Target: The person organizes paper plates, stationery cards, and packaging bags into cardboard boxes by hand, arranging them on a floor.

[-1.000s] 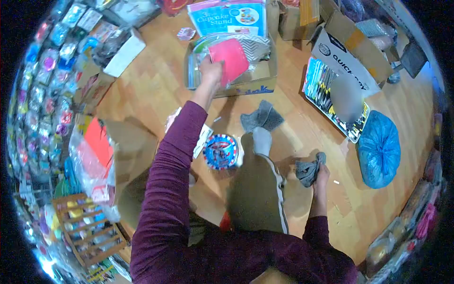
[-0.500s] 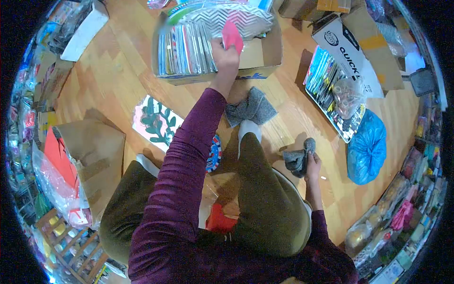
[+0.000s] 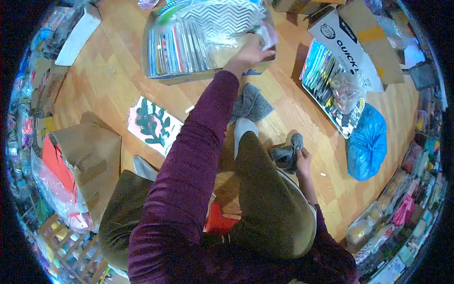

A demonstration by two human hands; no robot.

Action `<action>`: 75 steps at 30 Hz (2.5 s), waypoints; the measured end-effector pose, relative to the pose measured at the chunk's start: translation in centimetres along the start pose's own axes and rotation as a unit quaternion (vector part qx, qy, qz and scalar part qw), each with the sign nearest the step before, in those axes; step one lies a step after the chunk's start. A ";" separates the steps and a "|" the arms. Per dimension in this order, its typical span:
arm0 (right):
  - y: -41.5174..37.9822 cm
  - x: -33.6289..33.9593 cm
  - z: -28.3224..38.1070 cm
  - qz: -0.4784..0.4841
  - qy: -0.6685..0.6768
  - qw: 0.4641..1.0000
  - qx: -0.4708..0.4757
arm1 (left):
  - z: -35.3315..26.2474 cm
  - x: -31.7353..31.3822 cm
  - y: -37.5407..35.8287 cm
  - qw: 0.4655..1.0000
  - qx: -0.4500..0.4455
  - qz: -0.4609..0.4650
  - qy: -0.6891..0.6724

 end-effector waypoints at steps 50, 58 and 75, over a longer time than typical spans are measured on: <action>4.0 -2.6 0.1 0.024 0.042 0.998 0.041 | 5.1 17.5 -32.8 0.910 0.110 -0.380 0.124; 3.3 -5.1 2.3 0.057 0.027 0.996 0.063 | 14.8 8.5 -46.6 0.830 0.444 -0.336 -0.034; 3.0 -5.2 2.7 0.054 0.069 0.994 0.060 | 15.8 3.4 -42.3 0.879 0.353 -0.138 -0.290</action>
Point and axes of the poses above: each hand's wrist, its own y-axis towards the middle knuckle, its own x-axis out of the back of the hand, z = x × y, the point moved 8 cm from there along y, towards the middle knuckle
